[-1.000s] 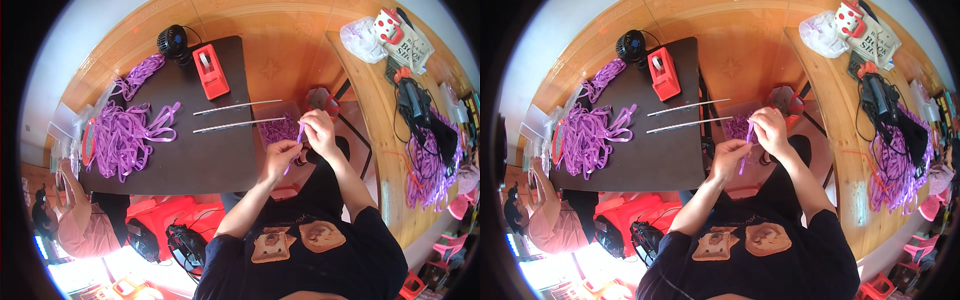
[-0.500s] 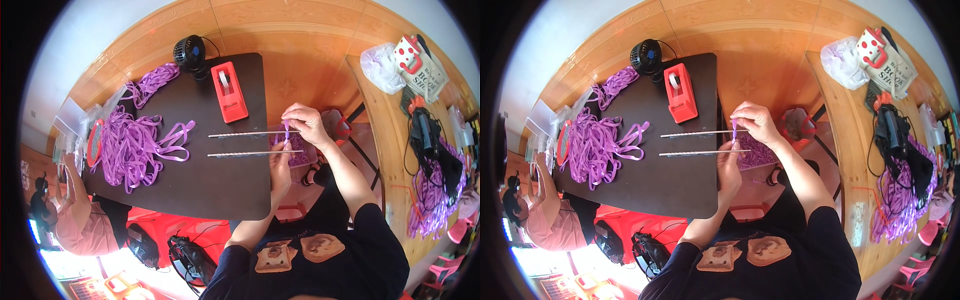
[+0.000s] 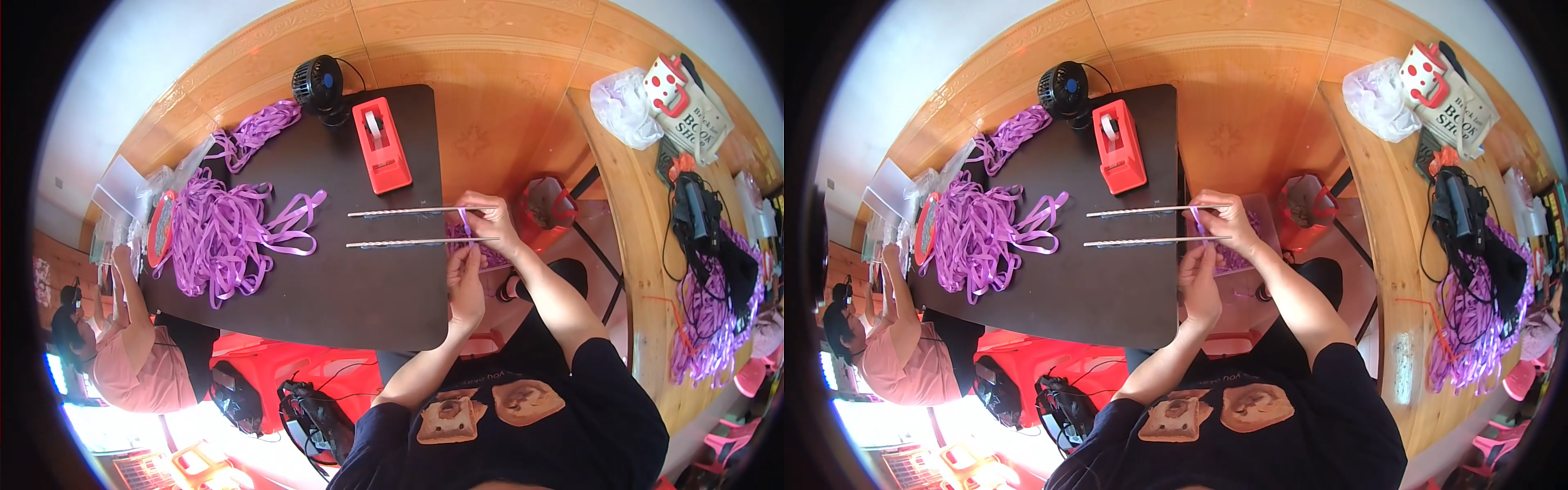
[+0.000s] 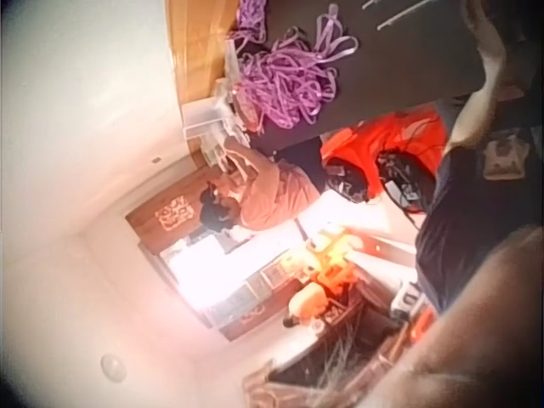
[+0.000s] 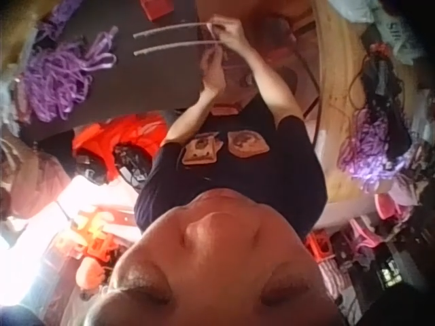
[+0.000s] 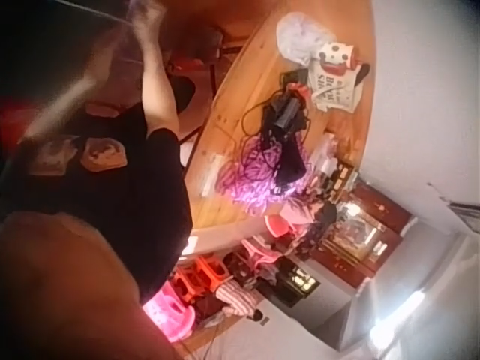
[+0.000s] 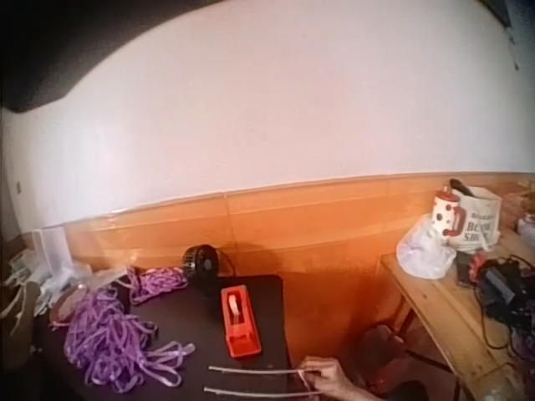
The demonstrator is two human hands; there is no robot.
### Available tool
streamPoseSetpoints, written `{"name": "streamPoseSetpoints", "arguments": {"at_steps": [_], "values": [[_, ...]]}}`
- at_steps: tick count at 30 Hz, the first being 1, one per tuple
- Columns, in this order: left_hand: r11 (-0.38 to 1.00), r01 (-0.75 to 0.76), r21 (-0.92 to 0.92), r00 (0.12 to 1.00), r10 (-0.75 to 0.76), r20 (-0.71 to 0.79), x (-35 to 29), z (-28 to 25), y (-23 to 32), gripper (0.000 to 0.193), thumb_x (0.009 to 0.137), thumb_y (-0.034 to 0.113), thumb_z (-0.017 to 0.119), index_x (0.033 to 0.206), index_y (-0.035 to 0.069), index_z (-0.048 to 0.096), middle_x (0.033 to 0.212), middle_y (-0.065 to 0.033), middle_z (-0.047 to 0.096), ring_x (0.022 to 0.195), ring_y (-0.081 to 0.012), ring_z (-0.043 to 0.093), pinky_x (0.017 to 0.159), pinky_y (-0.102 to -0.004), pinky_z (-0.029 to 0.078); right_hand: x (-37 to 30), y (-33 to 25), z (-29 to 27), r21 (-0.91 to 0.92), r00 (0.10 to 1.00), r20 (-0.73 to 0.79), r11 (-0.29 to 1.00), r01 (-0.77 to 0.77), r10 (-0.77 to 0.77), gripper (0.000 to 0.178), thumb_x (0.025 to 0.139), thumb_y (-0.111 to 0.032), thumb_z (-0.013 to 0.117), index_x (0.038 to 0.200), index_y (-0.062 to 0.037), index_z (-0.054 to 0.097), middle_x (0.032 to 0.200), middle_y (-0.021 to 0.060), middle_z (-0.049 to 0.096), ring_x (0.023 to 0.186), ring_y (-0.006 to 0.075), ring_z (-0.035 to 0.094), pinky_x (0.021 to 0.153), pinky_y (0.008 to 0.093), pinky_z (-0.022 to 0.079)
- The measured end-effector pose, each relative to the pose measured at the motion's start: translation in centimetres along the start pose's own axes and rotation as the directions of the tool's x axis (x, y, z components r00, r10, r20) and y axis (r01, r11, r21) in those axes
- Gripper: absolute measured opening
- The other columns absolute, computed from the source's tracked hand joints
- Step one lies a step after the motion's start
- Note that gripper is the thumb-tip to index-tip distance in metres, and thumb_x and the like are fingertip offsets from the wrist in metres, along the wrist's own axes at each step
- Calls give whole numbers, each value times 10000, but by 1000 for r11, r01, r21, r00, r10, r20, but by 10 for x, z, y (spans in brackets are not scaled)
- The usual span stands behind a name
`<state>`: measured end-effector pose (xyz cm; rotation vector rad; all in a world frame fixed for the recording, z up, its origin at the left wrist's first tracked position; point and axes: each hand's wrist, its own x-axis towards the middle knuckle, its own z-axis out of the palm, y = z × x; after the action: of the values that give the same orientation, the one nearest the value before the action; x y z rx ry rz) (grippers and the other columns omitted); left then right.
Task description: Making purple ribbon bows using a metal jig and tape.
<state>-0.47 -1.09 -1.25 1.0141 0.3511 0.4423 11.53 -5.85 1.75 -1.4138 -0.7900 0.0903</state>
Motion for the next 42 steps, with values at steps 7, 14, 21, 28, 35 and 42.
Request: {"name": "streamPoseSetpoints", "arguments": {"at_steps": [7,14,21,28,35,42], "values": [[998,56,-27,997,-54,63,-22,-2,3,131,916,127,585,968,15,628,827,-41,639,737,-99,565,704,-227,447,-43,27,6,25,962,-158,975,-223,224,51,824,-36,661,809,9,645,687,-7,592,675,53,536,561,212,420],[984,164,65,964,-174,200,-63,-38,10,150,919,82,569,998,-22,643,860,-72,670,771,-109,609,740,-227,467,-107,47,28,221,901,-128,898,-382,415,37,812,-56,681,793,-25,676,667,-49,577,643,29,496,559,195,377],[906,389,169,864,-422,275,-87,-81,17,130,915,39,546,1004,-12,626,869,-95,670,791,-151,635,772,-269,507,-172,113,34,155,901,-99,901,-406,423,81,810,13,644,888,13,665,781,-4,631,718,66,561,648,228,464],[964,202,174,937,-242,251,-86,-104,-7,143,899,5,553,1023,-33,615,942,-105,675,858,-141,634,824,-254,485,-201,82,53,55,800,79,799,-599,595,31,778,15,666,802,16,647,738,-6,616,652,55,553,548,217,441],[851,297,434,878,-422,226,-66,-119,-14,195,868,57,629,1054,0,618,907,-49,655,835,-109,614,773,-227,485,-223,32,58,229,612,210,570,-789,762,44,735,38,602,773,30,622,700,54,605,646,130,576,589,269,458],[847,406,343,733,-526,432,-71,-134,-6,189,835,8,629,1025,-3,628,892,-46,651,821,-106,606,734,-223,490,-234,31,48,261,538,304,474,-841,787,71,779,24,627,845,24,655,752,71,658,655,124,614,604,238,483]]}}
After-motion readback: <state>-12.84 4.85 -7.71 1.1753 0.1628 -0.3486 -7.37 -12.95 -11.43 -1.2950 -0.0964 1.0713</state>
